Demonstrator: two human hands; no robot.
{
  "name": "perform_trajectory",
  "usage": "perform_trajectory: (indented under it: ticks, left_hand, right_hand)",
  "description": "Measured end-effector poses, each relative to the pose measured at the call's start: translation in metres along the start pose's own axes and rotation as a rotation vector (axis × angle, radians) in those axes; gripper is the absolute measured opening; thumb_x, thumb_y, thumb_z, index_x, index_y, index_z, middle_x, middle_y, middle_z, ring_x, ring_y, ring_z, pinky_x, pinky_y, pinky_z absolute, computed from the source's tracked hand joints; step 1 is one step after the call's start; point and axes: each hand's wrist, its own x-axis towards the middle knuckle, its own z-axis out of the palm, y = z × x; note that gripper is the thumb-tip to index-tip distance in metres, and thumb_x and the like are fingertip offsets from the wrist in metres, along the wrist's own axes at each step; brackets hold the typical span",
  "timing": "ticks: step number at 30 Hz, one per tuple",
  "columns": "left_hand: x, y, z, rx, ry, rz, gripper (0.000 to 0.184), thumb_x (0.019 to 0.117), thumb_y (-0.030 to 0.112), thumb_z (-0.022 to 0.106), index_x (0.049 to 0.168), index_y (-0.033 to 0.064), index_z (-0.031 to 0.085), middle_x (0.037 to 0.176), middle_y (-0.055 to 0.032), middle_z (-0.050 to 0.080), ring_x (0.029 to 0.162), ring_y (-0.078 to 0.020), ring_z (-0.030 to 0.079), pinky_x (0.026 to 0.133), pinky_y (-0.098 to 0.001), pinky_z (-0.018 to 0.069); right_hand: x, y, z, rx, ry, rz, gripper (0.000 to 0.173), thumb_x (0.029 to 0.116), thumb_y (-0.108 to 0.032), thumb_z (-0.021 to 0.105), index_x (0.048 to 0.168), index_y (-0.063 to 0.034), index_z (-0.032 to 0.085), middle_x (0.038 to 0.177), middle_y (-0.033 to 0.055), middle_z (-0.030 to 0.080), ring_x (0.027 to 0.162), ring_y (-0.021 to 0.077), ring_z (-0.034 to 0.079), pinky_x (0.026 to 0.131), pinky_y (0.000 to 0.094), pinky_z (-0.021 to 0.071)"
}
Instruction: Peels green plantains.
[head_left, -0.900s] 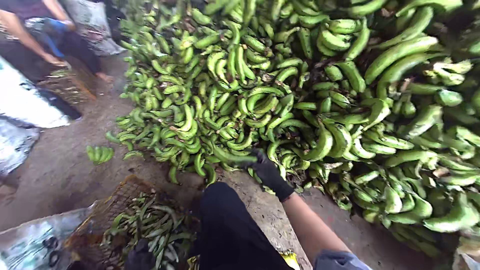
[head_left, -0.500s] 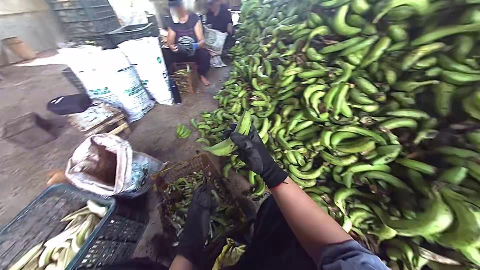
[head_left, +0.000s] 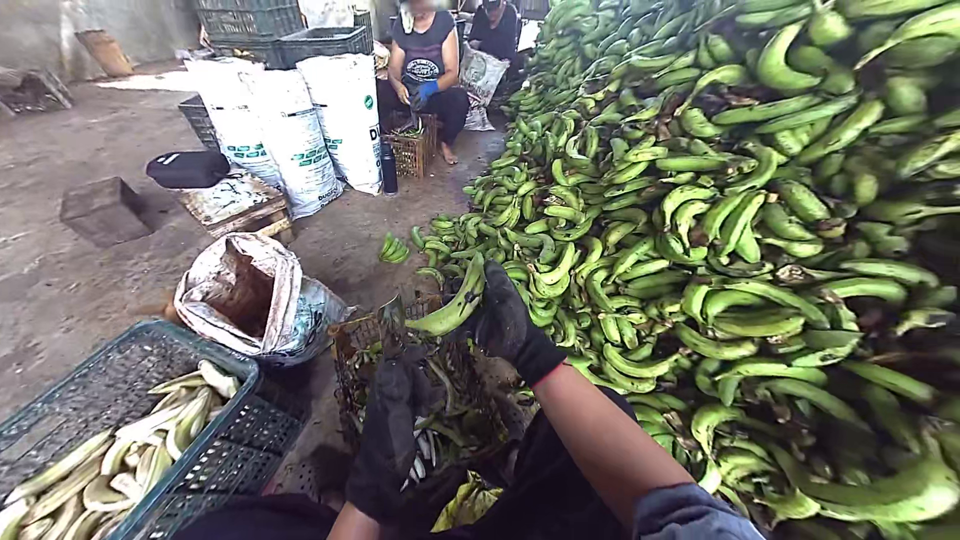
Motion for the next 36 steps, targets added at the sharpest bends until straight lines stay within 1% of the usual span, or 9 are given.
perform_trajectory:
  ticks: [3, 12, 16, 19, 24, 29, 31, 33, 36]
  left_hand:
    - [-0.008, -0.021, -0.012, 0.04, -0.006, -0.054, 0.063, 0.1037, 0.063, 0.037, 0.128, 0.0083, 0.057, 0.07, 0.0056, 0.055, 0.061, -0.01, 0.058, 0.065, -0.0325, 0.0588]
    - [-0.014, -0.04, -0.02, 0.121, 0.084, -0.226, 0.058, 0.1081, 0.05, 0.027, 0.135, 0.0074, 0.055, 0.077, 0.0025, 0.061, 0.065, -0.0121, 0.062, 0.066, -0.0335, 0.06]
    - [-0.013, -0.054, -0.027, 0.199, 0.013, -0.172, 0.071, 0.1022, 0.061, 0.043, 0.14, 0.0017, 0.049, 0.081, 0.0018, 0.063, 0.07, -0.0109, 0.063, 0.068, -0.0289, 0.0577]
    - [-0.016, -0.064, -0.025, 0.228, 0.007, -0.26, 0.061, 0.106, 0.048, 0.038, 0.145, 0.0026, 0.047, 0.081, -0.0006, 0.062, 0.07, -0.0121, 0.062, 0.068, -0.0294, 0.0566]
    - [-0.006, -0.055, -0.012, 0.114, -0.026, -0.165, 0.059, 0.107, 0.052, 0.035, 0.139, 0.0047, 0.05, 0.073, 0.0046, 0.057, 0.063, -0.0106, 0.059, 0.065, -0.0329, 0.0584]
    - [0.009, -0.012, 0.016, -0.105, -0.012, 0.053, 0.057, 0.0976, 0.065, 0.051, 0.12, 0.0141, 0.064, 0.065, 0.0079, 0.058, 0.057, -0.0067, 0.058, 0.06, -0.0274, 0.056]
    - [0.005, -0.028, 0.012, 0.029, 0.043, -0.169, 0.043, 0.1096, 0.042, 0.036, 0.121, 0.0065, 0.057, 0.064, 0.0044, 0.052, 0.054, -0.0087, 0.055, 0.057, -0.0279, 0.0543]
    - [-0.007, -0.059, -0.009, 0.121, 0.003, -0.529, 0.049, 0.1113, 0.041, 0.03, 0.134, 0.004, 0.051, 0.072, 0.0004, 0.055, 0.058, -0.011, 0.057, 0.057, -0.0304, 0.0554]
    - [-0.006, -0.068, -0.016, 0.126, -0.012, -0.633, 0.043, 0.1109, 0.041, 0.036, 0.139, 0.0105, 0.049, 0.074, 0.0009, 0.055, 0.058, -0.0106, 0.057, 0.054, -0.0287, 0.0542]
  right_hand:
    - [0.001, 0.004, -0.003, -0.056, 0.002, 0.007, 0.059, 0.1047, -0.064, 0.026, 0.131, -0.0169, 0.05, 0.096, 0.0139, 0.067, 0.075, 0.0296, 0.07, 0.059, 0.045, 0.0604]
    - [0.01, 0.014, -0.016, -0.061, 0.032, 0.185, 0.038, 0.1064, -0.044, 0.041, 0.123, -0.0117, 0.052, 0.098, 0.0137, 0.067, 0.075, 0.0267, 0.07, 0.061, 0.0411, 0.0606]
    - [0.011, 0.031, -0.033, 0.06, 0.007, 0.031, 0.039, 0.1067, -0.033, 0.042, 0.142, -0.0159, 0.046, 0.109, 0.0121, 0.066, 0.083, 0.0252, 0.069, 0.067, 0.04, 0.0606]
    - [0.01, 0.034, -0.039, 0.122, -0.095, -0.056, 0.047, 0.1051, -0.04, 0.042, 0.15, -0.0265, 0.037, 0.119, 0.0106, 0.066, 0.093, 0.0269, 0.07, 0.075, 0.0435, 0.0619]
    - [0.004, 0.033, -0.023, -0.349, 0.047, -0.202, 0.062, 0.0989, -0.031, 0.064, 0.154, -0.0273, 0.037, 0.117, 0.0068, 0.068, 0.091, 0.0188, 0.068, 0.072, 0.0348, 0.0587]
    - [0.003, 0.035, -0.018, -0.372, 0.022, -0.269, 0.066, 0.0965, -0.028, 0.068, 0.155, -0.0296, 0.038, 0.119, 0.005, 0.066, 0.092, 0.0157, 0.066, 0.071, 0.0313, 0.0573]
    - [0.003, 0.03, -0.016, -0.309, -0.002, -0.265, 0.063, 0.0987, -0.03, 0.063, 0.156, -0.0299, 0.037, 0.11, 0.0062, 0.07, 0.082, 0.0152, 0.067, 0.064, 0.0289, 0.0561]
    - [0.005, 0.022, -0.013, -0.189, -0.088, -0.26, 0.061, 0.1014, -0.034, 0.057, 0.157, -0.0293, 0.033, 0.11, 0.009, 0.071, 0.084, 0.0183, 0.07, 0.066, 0.032, 0.0587]
    - [0.02, -0.002, -0.014, -0.137, -0.167, -0.19, 0.058, 0.1035, -0.047, 0.048, 0.155, -0.0268, 0.032, 0.108, 0.0111, 0.069, 0.09, 0.0236, 0.071, 0.078, 0.0401, 0.0611]
